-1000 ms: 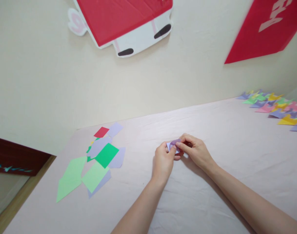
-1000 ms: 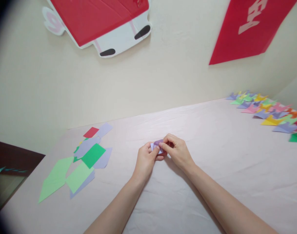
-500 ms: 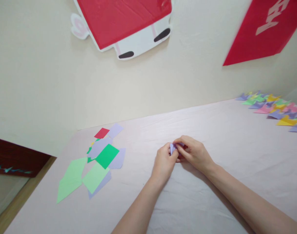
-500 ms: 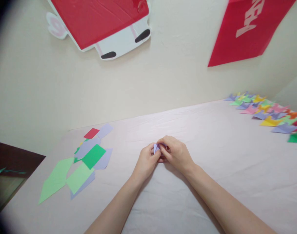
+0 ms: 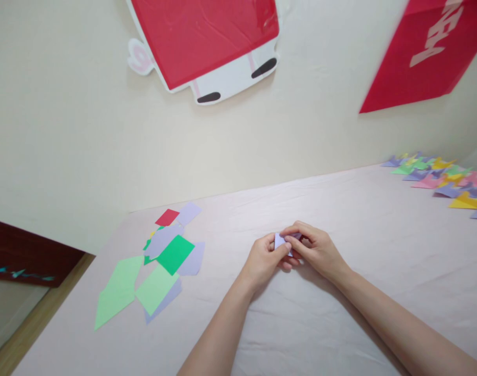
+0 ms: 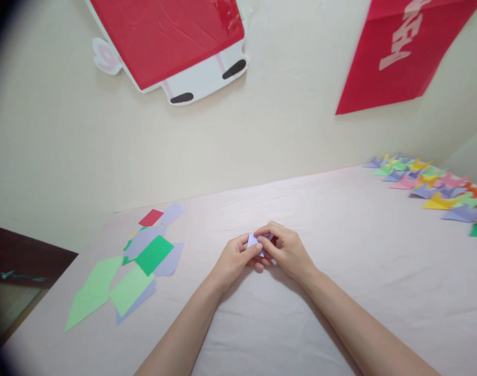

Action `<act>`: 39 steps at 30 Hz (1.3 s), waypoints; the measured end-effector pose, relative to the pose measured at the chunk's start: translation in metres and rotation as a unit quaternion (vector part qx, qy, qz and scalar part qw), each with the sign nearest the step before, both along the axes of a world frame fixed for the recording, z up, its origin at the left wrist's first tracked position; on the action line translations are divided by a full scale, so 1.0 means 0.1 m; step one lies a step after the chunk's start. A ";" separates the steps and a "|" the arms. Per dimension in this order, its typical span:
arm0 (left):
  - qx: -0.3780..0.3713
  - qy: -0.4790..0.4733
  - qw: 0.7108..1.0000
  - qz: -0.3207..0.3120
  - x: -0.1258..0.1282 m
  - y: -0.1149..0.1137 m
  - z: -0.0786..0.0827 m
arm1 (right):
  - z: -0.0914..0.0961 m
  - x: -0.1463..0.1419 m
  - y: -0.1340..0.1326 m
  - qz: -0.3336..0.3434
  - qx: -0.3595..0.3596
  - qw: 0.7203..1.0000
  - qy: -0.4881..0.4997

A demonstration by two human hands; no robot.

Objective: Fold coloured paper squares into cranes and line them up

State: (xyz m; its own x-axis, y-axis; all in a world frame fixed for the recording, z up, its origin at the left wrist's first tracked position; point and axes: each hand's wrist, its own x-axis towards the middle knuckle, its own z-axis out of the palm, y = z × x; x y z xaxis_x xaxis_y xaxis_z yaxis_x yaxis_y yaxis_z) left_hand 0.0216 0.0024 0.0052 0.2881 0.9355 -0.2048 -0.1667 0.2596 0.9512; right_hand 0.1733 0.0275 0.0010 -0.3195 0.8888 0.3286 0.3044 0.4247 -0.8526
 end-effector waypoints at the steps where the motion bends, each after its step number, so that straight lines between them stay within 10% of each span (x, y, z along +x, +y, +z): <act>1: 0.001 -0.002 1.000 0.000 0.00 0.00 -0.01 | -0.01 0.00 0.00 0.001 -0.012 1.000 0.009; 11: 0.056 0.114 0.985 0.120 0.06 -0.05 -0.19 | -0.03 0.01 0.01 -0.017 -0.113 0.990 0.078; 39: 0.048 0.039 0.993 0.105 0.07 -0.05 -0.11 | 0.00 0.01 0.07 0.037 -0.236 0.961 0.138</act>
State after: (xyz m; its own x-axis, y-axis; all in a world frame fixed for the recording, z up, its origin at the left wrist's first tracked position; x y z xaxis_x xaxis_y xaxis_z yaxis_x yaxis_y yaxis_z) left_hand 0.0286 -0.0025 -0.0062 0.0707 0.9895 -0.1262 -0.1328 0.1347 0.9819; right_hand 0.1739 0.0350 0.0009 -0.3461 0.9379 -0.0237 0.0230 -0.0168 -0.9996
